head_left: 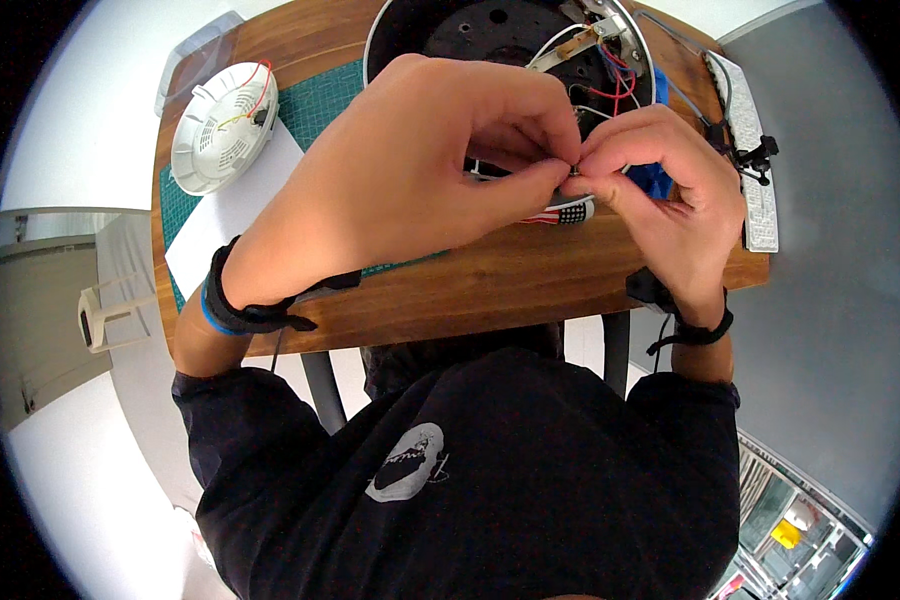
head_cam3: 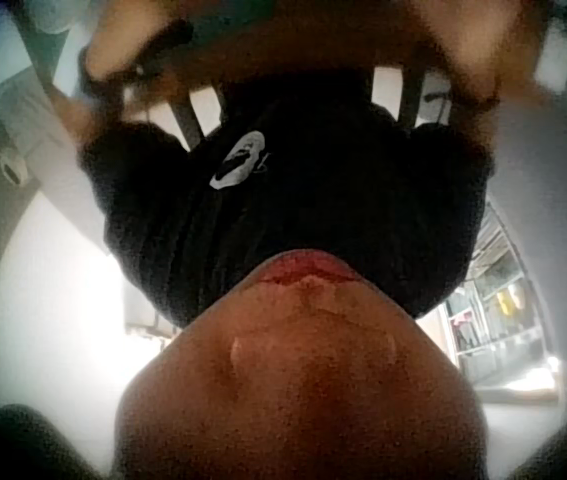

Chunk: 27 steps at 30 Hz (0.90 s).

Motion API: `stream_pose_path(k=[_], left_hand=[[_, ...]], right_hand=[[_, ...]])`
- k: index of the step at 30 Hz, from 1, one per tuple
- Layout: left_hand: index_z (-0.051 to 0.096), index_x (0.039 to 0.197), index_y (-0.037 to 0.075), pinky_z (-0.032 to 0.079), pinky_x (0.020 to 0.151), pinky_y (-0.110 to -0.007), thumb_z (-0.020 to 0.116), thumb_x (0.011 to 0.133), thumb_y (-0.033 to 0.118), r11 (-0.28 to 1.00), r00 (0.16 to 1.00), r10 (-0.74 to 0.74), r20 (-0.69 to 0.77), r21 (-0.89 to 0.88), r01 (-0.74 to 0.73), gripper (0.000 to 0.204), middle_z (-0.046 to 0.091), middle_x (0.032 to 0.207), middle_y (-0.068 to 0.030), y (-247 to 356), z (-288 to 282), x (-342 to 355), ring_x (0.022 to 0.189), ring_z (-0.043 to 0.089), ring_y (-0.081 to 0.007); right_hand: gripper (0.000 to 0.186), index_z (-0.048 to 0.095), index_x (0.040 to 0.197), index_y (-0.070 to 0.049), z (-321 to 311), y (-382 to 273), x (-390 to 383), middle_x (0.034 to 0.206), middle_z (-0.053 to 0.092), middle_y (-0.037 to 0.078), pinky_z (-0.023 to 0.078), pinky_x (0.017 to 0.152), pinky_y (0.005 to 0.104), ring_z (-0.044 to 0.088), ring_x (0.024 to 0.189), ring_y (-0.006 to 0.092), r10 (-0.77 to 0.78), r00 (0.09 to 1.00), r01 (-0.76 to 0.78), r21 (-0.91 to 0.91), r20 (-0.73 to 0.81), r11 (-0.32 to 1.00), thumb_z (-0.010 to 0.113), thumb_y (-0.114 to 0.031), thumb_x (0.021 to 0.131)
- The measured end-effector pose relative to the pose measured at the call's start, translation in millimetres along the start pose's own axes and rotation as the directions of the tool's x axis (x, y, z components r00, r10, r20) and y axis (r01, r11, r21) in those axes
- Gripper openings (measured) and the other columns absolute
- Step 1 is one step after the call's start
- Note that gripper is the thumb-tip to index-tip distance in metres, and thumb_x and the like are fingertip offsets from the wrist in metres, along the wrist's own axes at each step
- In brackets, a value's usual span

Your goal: The person repairs a white cylindrical appliance by connecting internal wires and tightening a screw with a screwdriver. They then wipe the exterior of the appliance with a blue cloth and reassemble the unit by placing the top cover back on.

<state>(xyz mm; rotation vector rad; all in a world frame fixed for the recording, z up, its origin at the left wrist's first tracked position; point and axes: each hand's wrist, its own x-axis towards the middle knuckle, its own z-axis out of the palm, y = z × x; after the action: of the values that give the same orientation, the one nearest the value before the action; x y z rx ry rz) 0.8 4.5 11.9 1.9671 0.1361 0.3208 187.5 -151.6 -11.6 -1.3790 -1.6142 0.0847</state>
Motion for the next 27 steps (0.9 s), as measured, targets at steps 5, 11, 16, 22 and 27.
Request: stream_pose_path(k=[5, 11, 16, 22, 27], left_hand=[[0.075, 0.11, -0.003, 0.064, 0.09, -0.031, 0.073, 0.097, -0.004, 0.97, 0.984, 0.175, -0.02, 0.175, -0.168, 0.013, 0.079, 0.102, -0.0091, -4.5, -0.5, -1.7, 0.097, 0.079, -0.016], [0.075, 0.111, -0.002, 0.064, 0.089, -0.031, 0.075, 0.097, -0.005, 0.919, 0.973, 0.231, -0.007, 0.331, -0.215, 0.014, 0.081, 0.104, -0.0103, -3.6, -0.1, -3.1, 0.097, 0.081, -0.0202], [0.076, 0.113, -0.001, 0.064, 0.089, -0.031, 0.073, 0.098, -0.006, 0.941, 0.983, 0.183, -0.017, 0.292, -0.17, 0.016, 0.082, 0.106, -0.0097, -6.3, -0.7, -5.0, 0.099, 0.081, -0.0198], [0.077, 0.115, -0.001, 0.063, 0.09, -0.03, 0.074, 0.098, -0.005, 0.957, 0.986, 0.167, -0.027, 0.243, -0.156, 0.018, 0.082, 0.107, -0.0087, -10.5, -1.4, -4.9, 0.1, 0.08, -0.0176], [0.075, 0.114, -0.002, 0.063, 0.091, -0.029, 0.076, 0.098, -0.004, 0.961, 0.986, 0.163, -0.033, 0.231, -0.151, 0.016, 0.082, 0.107, -0.008, -12.1, -0.9, -3.2, 0.101, 0.08, -0.0161]], right_hand=[[0.019, 0.077, 0.091, -0.004, 2.6, 6.6, 0.5, 0.093, 0.078, 0.005, 0.059, 0.077, 0.029, 0.074, 0.083, 0.0166, -0.01, 1.0, 0.011, 0.056, -0.015, 0.998, 0.092, -0.001, 0.079], [0.022, 0.077, 0.093, -0.004, 3.6, 3.9, -1.1, 0.092, 0.076, 0.004, 0.057, 0.075, 0.027, 0.071, 0.08, 0.0125, 0.047, 0.998, -0.042, 0.09, -0.052, 0.995, 0.094, -0.003, 0.079], [0.022, 0.077, 0.092, -0.004, 5.9, 8.8, -0.6, 0.09, 0.075, 0.003, 0.055, 0.071, 0.0265, 0.069, 0.076, 0.0117, 0.018, 0.999, -0.014, 0.084, -0.036, 0.996, 0.094, -0.002, 0.078], [0.021, 0.078, 0.091, -0.006, 6.1, 8.3, -2.0, 0.087, 0.074, 0.003, 0.053, 0.068, 0.027, 0.066, 0.073, 0.0121, 0.037, 0.998, -0.035, 0.055, -0.041, 0.998, 0.093, 0.0, 0.078], [0.023, 0.078, 0.093, -0.006, 7.6, 12.6, 1.2, 0.087, 0.073, 0.003, 0.053, 0.068, 0.0271, 0.066, 0.074, 0.0131, -0.033, 0.998, 0.035, 0.032, -0.048, 0.999, 0.093, 0.001, 0.078]])
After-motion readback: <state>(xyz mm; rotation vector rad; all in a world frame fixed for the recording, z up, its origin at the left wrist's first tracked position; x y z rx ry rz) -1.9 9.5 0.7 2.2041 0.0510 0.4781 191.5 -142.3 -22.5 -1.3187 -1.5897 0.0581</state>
